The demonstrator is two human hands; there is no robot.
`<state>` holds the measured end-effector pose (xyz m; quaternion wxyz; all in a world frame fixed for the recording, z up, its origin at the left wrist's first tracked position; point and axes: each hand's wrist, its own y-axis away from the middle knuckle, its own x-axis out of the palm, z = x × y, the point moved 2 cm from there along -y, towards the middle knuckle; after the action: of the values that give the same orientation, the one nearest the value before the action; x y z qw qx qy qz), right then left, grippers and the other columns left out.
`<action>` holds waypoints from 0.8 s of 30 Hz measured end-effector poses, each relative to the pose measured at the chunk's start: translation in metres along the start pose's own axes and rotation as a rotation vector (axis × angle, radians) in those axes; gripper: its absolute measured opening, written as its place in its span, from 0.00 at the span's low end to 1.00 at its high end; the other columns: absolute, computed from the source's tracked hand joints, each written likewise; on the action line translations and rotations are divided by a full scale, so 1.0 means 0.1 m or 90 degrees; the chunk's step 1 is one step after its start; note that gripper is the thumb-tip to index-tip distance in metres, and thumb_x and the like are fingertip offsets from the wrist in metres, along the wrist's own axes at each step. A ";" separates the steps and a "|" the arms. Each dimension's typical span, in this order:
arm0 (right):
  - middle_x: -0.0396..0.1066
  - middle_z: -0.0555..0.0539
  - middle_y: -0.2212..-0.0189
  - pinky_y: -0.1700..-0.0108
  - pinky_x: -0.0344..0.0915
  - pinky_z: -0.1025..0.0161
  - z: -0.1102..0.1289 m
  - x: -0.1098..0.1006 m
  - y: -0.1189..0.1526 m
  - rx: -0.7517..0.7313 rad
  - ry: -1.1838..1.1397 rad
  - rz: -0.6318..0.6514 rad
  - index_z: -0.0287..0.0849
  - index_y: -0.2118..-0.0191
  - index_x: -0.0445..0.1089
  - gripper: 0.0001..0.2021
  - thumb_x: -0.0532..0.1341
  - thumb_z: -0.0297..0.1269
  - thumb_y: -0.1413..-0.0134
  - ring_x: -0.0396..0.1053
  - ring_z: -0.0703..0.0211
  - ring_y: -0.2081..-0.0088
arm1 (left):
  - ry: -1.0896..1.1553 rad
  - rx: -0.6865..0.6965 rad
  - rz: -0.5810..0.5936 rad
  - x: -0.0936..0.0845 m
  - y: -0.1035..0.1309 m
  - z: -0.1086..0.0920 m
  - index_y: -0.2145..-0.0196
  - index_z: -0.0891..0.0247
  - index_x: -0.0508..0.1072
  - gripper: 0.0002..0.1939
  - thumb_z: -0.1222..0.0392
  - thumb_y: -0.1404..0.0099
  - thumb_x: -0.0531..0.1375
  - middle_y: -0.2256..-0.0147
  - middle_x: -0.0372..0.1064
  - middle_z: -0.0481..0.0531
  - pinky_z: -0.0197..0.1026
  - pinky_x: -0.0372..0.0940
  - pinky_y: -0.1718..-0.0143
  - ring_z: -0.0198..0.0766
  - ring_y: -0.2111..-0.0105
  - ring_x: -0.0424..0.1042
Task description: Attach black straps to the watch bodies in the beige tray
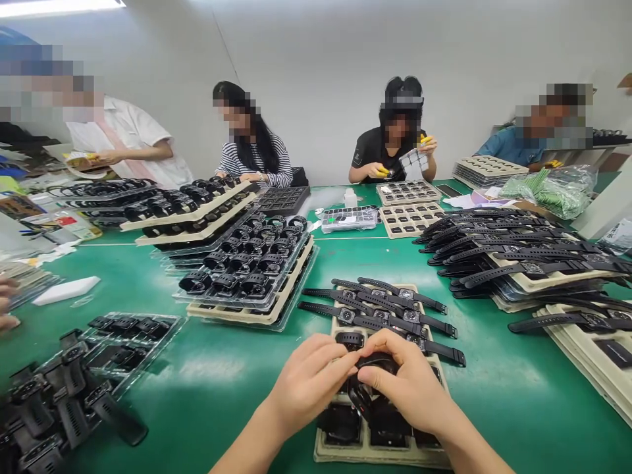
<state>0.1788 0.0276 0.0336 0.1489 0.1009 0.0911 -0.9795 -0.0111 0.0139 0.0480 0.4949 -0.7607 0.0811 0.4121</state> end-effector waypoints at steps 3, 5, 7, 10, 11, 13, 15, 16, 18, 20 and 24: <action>0.77 0.51 0.66 0.57 0.69 0.61 0.00 -0.01 -0.01 0.028 0.044 -0.007 0.46 0.65 0.76 0.06 0.68 0.33 0.51 0.73 0.54 0.62 | -0.084 0.065 0.020 0.04 0.00 -0.08 0.53 0.68 0.76 0.13 0.72 0.30 0.55 0.68 0.76 0.58 0.45 0.70 0.68 0.44 0.69 0.72; 0.78 0.50 0.65 0.56 0.69 0.60 0.01 -0.01 -0.01 0.034 0.053 -0.007 0.46 0.65 0.76 0.04 0.68 0.35 0.49 0.74 0.54 0.61 | -0.113 0.090 -0.002 0.04 0.00 -0.12 0.56 0.69 0.76 0.11 0.72 0.30 0.55 0.72 0.73 0.56 0.45 0.70 0.70 0.42 0.71 0.71; 0.79 0.50 0.64 0.56 0.70 0.60 0.04 -0.02 0.01 0.026 0.052 0.000 0.46 0.65 0.77 0.03 0.68 0.36 0.48 0.75 0.54 0.61 | -0.118 0.114 -0.060 0.03 -0.01 -0.14 0.61 0.70 0.76 0.09 0.74 0.32 0.56 0.75 0.71 0.54 0.44 0.68 0.74 0.41 0.73 0.68; 0.80 0.50 0.65 0.57 0.70 0.62 0.08 -0.02 0.03 0.001 0.051 0.013 0.47 0.65 0.77 0.02 0.68 0.35 0.48 0.76 0.55 0.62 | -0.096 0.155 -0.132 -0.01 -0.03 -0.16 0.66 0.72 0.75 0.07 0.76 0.34 0.58 0.75 0.71 0.54 0.43 0.66 0.77 0.40 0.74 0.68; 0.80 0.51 0.66 0.57 0.71 0.63 0.10 -0.02 0.04 -0.009 0.047 0.015 0.47 0.66 0.77 0.02 0.68 0.35 0.47 0.76 0.55 0.62 | -0.089 0.169 -0.143 -0.02 -0.03 -0.16 0.67 0.73 0.75 0.07 0.77 0.35 0.58 0.75 0.72 0.55 0.44 0.65 0.78 0.40 0.74 0.68; 0.80 0.51 0.66 0.58 0.71 0.63 0.13 -0.02 0.06 -0.025 0.039 0.015 0.47 0.66 0.77 0.02 0.68 0.34 0.47 0.77 0.56 0.63 | -0.078 0.194 -0.159 -0.06 -0.04 -0.16 0.67 0.74 0.76 0.06 0.76 0.35 0.59 0.75 0.72 0.56 0.44 0.64 0.79 0.41 0.75 0.69; 0.81 0.51 0.66 0.58 0.71 0.64 0.15 -0.03 0.08 -0.039 0.052 0.020 0.48 0.65 0.78 0.03 0.68 0.33 0.47 0.77 0.56 0.64 | -0.067 0.208 -0.169 -0.09 -0.04 -0.15 0.66 0.76 0.76 0.06 0.76 0.35 0.59 0.75 0.73 0.56 0.44 0.64 0.80 0.41 0.75 0.69; 0.81 0.52 0.65 0.57 0.71 0.64 0.16 -0.03 0.08 -0.047 0.069 0.027 0.48 0.63 0.79 0.06 0.68 0.31 0.47 0.77 0.57 0.63 | -0.060 0.213 -0.174 -0.10 -0.03 -0.15 0.66 0.76 0.77 0.06 0.75 0.34 0.59 0.75 0.73 0.57 0.44 0.65 0.79 0.41 0.74 0.70; 0.81 0.52 0.62 0.54 0.70 0.64 0.19 -0.04 0.09 -0.067 0.108 0.049 0.50 0.59 0.79 0.12 0.70 0.29 0.50 0.77 0.56 0.60 | -0.047 0.218 -0.178 -0.13 -0.02 -0.14 0.64 0.78 0.77 0.06 0.75 0.34 0.59 0.72 0.75 0.59 0.45 0.69 0.76 0.42 0.71 0.72; 0.81 0.53 0.58 0.50 0.69 0.64 0.20 -0.03 0.08 -0.093 0.125 0.068 0.51 0.56 0.79 0.16 0.72 0.29 0.52 0.77 0.56 0.56 | -0.037 0.219 -0.178 -0.14 -0.01 -0.13 0.62 0.78 0.77 0.07 0.74 0.33 0.58 0.69 0.77 0.61 0.45 0.72 0.72 0.43 0.68 0.74; 0.80 0.52 0.62 0.57 0.69 0.67 0.20 -0.01 0.09 -0.135 0.119 0.070 0.49 0.57 0.79 0.10 0.70 0.32 0.45 0.77 0.60 0.62 | -0.028 0.222 -0.176 -0.16 0.00 -0.13 0.61 0.79 0.78 0.08 0.73 0.32 0.58 0.69 0.78 0.61 0.44 0.75 0.70 0.42 0.68 0.75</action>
<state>0.1793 0.0153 0.0518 0.2028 0.1801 0.2018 -0.9411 -0.0138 -0.0014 0.0619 0.6723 -0.6583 0.0353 0.3369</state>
